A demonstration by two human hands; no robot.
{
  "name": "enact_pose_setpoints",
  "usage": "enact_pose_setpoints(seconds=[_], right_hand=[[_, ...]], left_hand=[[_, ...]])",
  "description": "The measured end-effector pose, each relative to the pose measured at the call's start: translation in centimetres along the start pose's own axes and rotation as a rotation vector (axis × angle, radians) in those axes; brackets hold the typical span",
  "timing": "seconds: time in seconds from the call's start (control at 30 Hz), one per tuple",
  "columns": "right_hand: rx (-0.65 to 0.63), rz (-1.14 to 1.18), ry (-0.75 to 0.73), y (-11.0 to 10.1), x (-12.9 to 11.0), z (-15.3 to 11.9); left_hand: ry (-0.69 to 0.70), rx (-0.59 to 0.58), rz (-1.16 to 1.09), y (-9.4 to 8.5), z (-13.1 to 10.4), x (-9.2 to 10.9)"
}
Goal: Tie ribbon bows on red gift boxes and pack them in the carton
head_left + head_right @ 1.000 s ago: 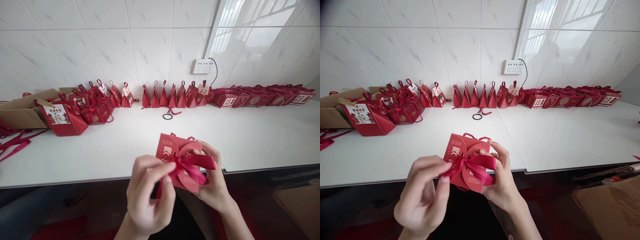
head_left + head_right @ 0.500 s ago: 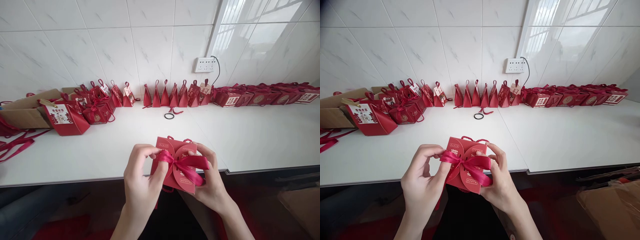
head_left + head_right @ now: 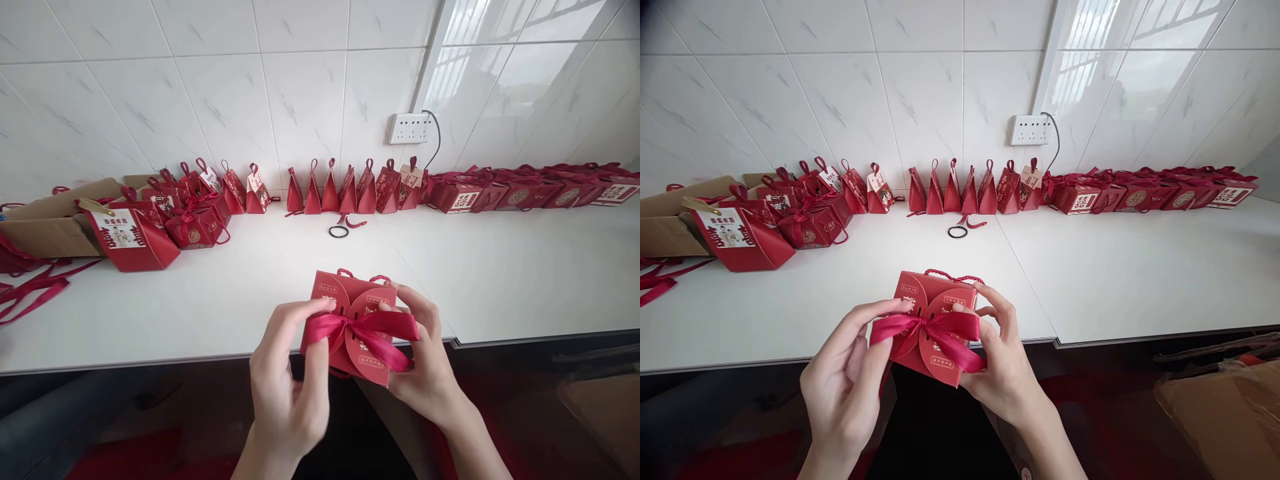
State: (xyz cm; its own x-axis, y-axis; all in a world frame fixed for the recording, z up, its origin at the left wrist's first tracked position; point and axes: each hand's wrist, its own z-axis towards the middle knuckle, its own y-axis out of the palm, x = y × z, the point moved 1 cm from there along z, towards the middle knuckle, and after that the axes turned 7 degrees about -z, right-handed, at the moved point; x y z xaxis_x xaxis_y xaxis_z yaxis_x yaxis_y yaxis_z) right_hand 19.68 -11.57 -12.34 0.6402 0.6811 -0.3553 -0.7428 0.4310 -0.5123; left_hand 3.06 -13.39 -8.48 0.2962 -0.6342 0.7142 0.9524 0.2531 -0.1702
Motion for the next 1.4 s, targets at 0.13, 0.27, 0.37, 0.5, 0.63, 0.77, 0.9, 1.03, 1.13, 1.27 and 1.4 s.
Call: enact_pose_setpoints(seconds=[0.13,0.27,0.37,0.5,0.63,0.77,0.9,1.03,1.13,1.27,1.4], right_hand=[[0.013,-0.02,-0.001,-0.1,0.1,-0.2],[0.023,-0.038,0.013,-0.3,0.1,-0.4],[0.023,-0.042,0.037,-0.4,0.1,-0.5],[0.036,-0.023,0.025,-0.2,0.2,-0.5],[0.064,0.012,0.034,-0.1,0.2,-0.5],[0.081,0.109,0.051,-0.3,0.2,-0.7],[0.096,0.184,0.068,-0.5,0.1,-0.9],[0.121,0.203,0.062,-0.7,0.1,-1.0],[0.131,0.205,0.052,-0.8,0.1,-1.0],[0.135,0.207,0.046,-1.0,0.1,-1.0],[0.155,0.195,0.037,-1.1,0.0,-1.0]], left_hand=[[-0.042,-0.049,0.004,-0.2,-0.1,0.1],[-0.197,0.034,0.169,-0.1,0.5,-0.2],[-0.133,0.021,0.238,0.1,0.8,-0.1],[0.218,0.033,0.176,0.7,0.3,0.8],[0.452,-0.075,0.215,1.6,-0.4,1.7],[0.537,-0.086,0.296,2.1,-0.7,2.1],[0.543,-0.081,0.293,2.1,-1.1,2.2],[0.523,-0.086,0.285,2.2,-1.4,2.5],[0.519,-0.074,0.304,2.2,-1.5,2.8],[0.539,-0.085,0.317,2.2,-1.4,2.9],[0.539,-0.095,0.321,2.1,-1.7,3.1]])
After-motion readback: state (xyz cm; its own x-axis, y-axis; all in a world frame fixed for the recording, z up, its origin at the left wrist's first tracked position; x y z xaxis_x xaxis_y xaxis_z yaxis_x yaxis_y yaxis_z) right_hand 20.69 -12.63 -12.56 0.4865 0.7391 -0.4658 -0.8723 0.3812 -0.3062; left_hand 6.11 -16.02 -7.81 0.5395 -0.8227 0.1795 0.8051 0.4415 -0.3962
